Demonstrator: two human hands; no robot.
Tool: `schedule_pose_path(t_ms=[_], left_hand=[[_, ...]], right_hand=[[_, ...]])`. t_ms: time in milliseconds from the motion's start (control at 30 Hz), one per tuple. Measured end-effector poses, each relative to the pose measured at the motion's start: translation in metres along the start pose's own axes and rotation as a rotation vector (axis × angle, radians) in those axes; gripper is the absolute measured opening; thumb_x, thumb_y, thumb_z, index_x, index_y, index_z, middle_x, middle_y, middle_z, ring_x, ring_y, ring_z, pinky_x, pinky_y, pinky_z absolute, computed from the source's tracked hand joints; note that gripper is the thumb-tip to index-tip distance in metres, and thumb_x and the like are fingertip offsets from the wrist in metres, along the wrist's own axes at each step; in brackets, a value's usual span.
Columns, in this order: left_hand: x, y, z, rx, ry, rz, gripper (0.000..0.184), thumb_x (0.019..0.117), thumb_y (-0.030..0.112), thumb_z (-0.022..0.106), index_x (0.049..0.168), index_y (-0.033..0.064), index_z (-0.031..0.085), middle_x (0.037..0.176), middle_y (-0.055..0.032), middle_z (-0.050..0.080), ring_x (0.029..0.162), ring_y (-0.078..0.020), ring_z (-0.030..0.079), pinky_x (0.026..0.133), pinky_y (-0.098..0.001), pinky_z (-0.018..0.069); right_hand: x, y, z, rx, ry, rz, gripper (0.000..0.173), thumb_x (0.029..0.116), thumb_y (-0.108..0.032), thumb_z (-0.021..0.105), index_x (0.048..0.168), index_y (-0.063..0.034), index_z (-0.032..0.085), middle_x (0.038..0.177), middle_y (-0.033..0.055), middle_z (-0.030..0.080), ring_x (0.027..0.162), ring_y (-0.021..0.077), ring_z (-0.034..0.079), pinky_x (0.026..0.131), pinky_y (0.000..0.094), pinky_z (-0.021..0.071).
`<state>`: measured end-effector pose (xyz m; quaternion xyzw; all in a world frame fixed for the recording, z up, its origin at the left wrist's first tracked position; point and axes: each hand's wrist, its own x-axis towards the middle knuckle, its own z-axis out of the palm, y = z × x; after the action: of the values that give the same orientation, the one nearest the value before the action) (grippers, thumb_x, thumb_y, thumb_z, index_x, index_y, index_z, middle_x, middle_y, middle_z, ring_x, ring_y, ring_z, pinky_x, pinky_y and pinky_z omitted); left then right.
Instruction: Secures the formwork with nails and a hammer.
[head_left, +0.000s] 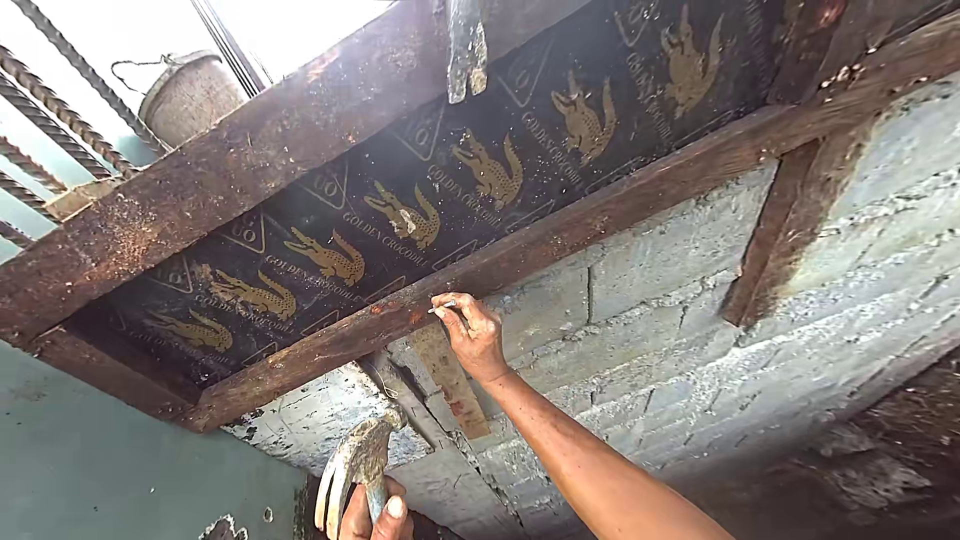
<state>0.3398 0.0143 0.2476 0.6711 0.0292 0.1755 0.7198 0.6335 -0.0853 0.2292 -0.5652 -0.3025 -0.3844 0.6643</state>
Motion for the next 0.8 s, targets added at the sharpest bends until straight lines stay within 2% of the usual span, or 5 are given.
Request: schedule_pose_path(t_ms=[200,267,400,567,800], left_hand=[[0.015,0.011,0.018,0.005,0.039,0.040,0.014,0.0994,0.016,0.063,0.107,0.0064,0.057,0.062,0.0011,0.055,0.046,-0.0070,0.051,0.043,-0.0235,0.0471],[0.019,0.013,0.022,0.022,0.059,0.050,0.021,0.0995,0.023,0.065,0.108,0.0054,0.057,0.062,0.0020,0.055,0.046,-0.0061,0.050,0.042,-0.0223,0.0456],[0.027,0.018,0.025,0.072,0.042,0.107,0.048,0.1007,0.050,0.059,0.108,0.0028,0.062,0.060,0.0018,0.056,0.045,-0.0054,0.051,0.041,-0.0210,0.0453],[0.032,0.024,0.032,0.155,0.063,0.132,0.051,0.1027,0.053,0.053,0.105,0.0028,0.062,0.059,0.0030,0.056,0.045,-0.0052,0.050,0.041,-0.0204,0.0442],[0.031,0.012,0.030,0.200,0.080,0.130,0.055,0.1012,0.057,0.053,0.106,0.0024,0.061,0.059,0.0038,0.055,0.046,-0.0044,0.050,0.042,-0.0202,0.0442]], right_hand=[[0.000,0.002,-0.004,-0.001,-0.079,-0.060,0.014,0.0966,-0.005,0.066,0.105,0.0045,0.073,0.115,0.0157,0.072,0.110,0.0203,0.071,0.100,0.0335,0.0580],[0.000,0.002,-0.005,-0.015,-0.088,-0.062,0.014,0.0967,-0.005,0.066,0.104,0.0040,0.074,0.115,0.0153,0.073,0.110,0.0198,0.071,0.099,0.0327,0.0578],[-0.001,0.002,-0.005,0.008,-0.079,-0.037,0.016,0.0974,-0.007,0.066,0.106,0.0042,0.074,0.115,0.0149,0.073,0.111,0.0190,0.071,0.101,0.0327,0.0570],[-0.002,0.001,-0.002,0.028,-0.042,-0.018,0.016,0.0977,-0.008,0.066,0.105,0.0036,0.074,0.114,0.0142,0.074,0.110,0.0190,0.071,0.100,0.0336,0.0579],[-0.010,0.005,0.004,0.020,0.016,-0.052,0.017,0.0977,-0.008,0.066,0.104,0.0048,0.075,0.114,0.0157,0.074,0.109,0.0199,0.072,0.100,0.0332,0.0581]])
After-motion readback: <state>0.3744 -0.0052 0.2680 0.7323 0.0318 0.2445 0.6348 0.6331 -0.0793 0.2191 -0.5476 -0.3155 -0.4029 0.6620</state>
